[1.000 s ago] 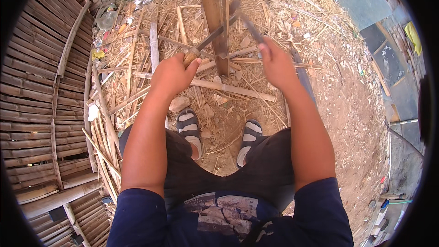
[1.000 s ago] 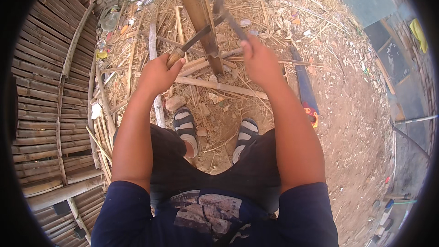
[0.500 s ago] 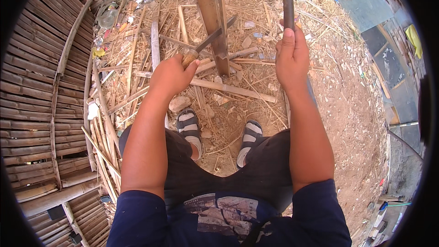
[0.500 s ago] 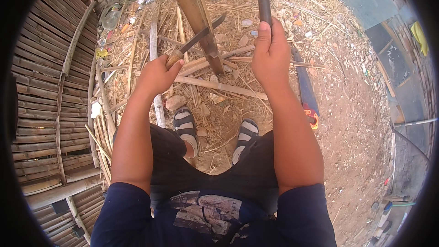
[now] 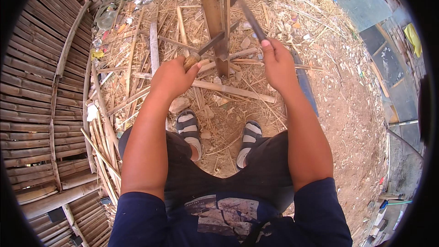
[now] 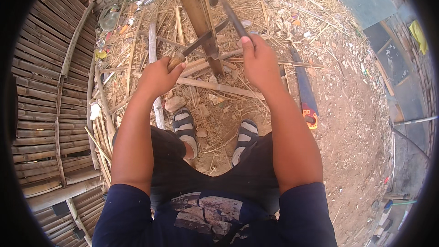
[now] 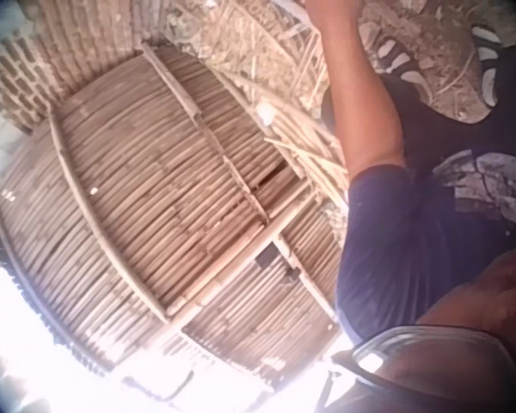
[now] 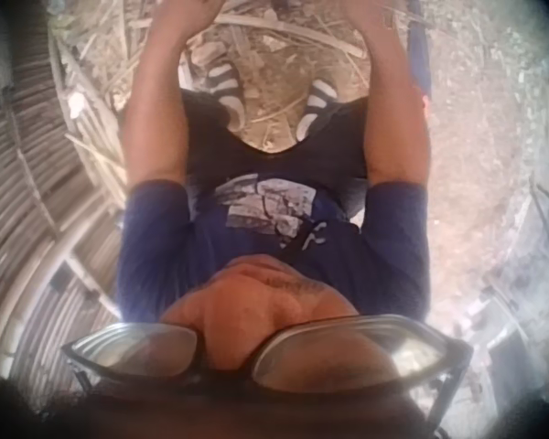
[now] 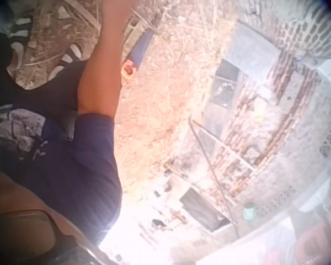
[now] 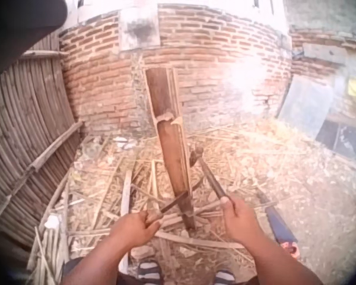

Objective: The person splits a piece of bamboo by placing a large blade into the end of the stalk and striking the back of the blade with a hammer to drive it through the wood.

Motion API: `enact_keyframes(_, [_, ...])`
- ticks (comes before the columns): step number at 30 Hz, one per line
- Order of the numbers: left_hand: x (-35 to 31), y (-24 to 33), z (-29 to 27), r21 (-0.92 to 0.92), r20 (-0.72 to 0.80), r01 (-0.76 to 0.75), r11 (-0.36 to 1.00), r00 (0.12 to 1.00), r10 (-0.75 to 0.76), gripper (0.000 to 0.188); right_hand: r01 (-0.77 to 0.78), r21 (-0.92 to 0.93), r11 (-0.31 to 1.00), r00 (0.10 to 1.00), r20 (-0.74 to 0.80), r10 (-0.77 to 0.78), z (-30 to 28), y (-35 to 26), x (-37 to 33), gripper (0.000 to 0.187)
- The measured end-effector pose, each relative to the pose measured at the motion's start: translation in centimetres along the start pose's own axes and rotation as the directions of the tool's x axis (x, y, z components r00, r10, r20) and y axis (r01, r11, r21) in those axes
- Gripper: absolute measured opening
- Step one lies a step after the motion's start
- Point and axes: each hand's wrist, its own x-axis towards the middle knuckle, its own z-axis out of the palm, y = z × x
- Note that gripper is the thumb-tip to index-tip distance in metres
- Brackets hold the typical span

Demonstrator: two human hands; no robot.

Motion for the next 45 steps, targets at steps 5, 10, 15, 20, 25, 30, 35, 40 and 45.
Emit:
enact_keyframes(5, [0.4, -0.3, 0.4, -0.030, 0.009, -0.023, 0.999, 1.000, 0.023, 0.057, 0.117, 0.152, 0.982, 0.983, -0.158, -0.092, -1.4, -0.1, -0.4, 0.042])
enact_keyframes(10, [0.2, -0.5, 0.5, -0.033, -0.022, -0.012, 0.999, 1.000, 0.011, 0.060, 0.004, -0.202, 0.979, 0.987, 0.161, 0.029, 1.5, 4.2, 0.8, 0.040])
enact_keyframes(15, [-0.1, -0.3, 0.4, -0.009, -0.002, 0.044, 0.999, 0.999, -0.044, 0.058, -0.096, -0.144, 0.985, 0.987, 0.113, 0.113, 1.9, 2.3, 0.5, 0.041])
enact_keyframes(20, [0.2, -0.5, 0.5, -0.005, 0.016, 0.010, 1.000, 1.000, -0.010, 0.058, 0.092, 0.190, 0.977, 0.988, -0.137, -0.067, -0.9, 0.0, 0.3, 0.044])
enact_keyframes(25, [0.4, 0.1, 0.6, -0.005, 0.028, -0.003, 1.000, 1.000, 0.003, 0.058, -0.017, -0.229, 0.973, 0.987, 0.153, 0.053, 0.7, 3.0, 0.4, 0.043])
enact_keyframes(30, [0.8, -0.9, 1.1, -0.041, -0.026, -0.003, 0.999, 1.000, 0.002, 0.061, -0.011, -0.200, 0.980, 0.994, 0.100, 0.032, 4.0, 4.6, 0.5, 0.043])
enact_keyframes(35, [0.9, -1.9, 1.1, -0.029, -0.004, -0.008, 1.000, 1.000, 0.008, 0.058, -0.189, 0.017, 0.982, 0.970, 0.161, 0.184, 1.8, 3.8, 1.2, 0.046])
enact_keyframes(40, [1.6, -2.2, 1.6, -0.044, -0.025, -0.106, 0.993, 0.994, 0.105, 0.055, -0.308, 0.409, 0.859, 0.946, 0.227, 0.231, -2.4, 1.8, 0.3, 0.039])
enact_keyframes(45, [2.5, -2.5, 2.0, -0.028, -0.031, -0.141, 0.990, 0.990, 0.141, 0.055, -0.287, 0.505, 0.814, 0.957, 0.187, 0.221, -3.1, 1.5, 0.0, 0.043])
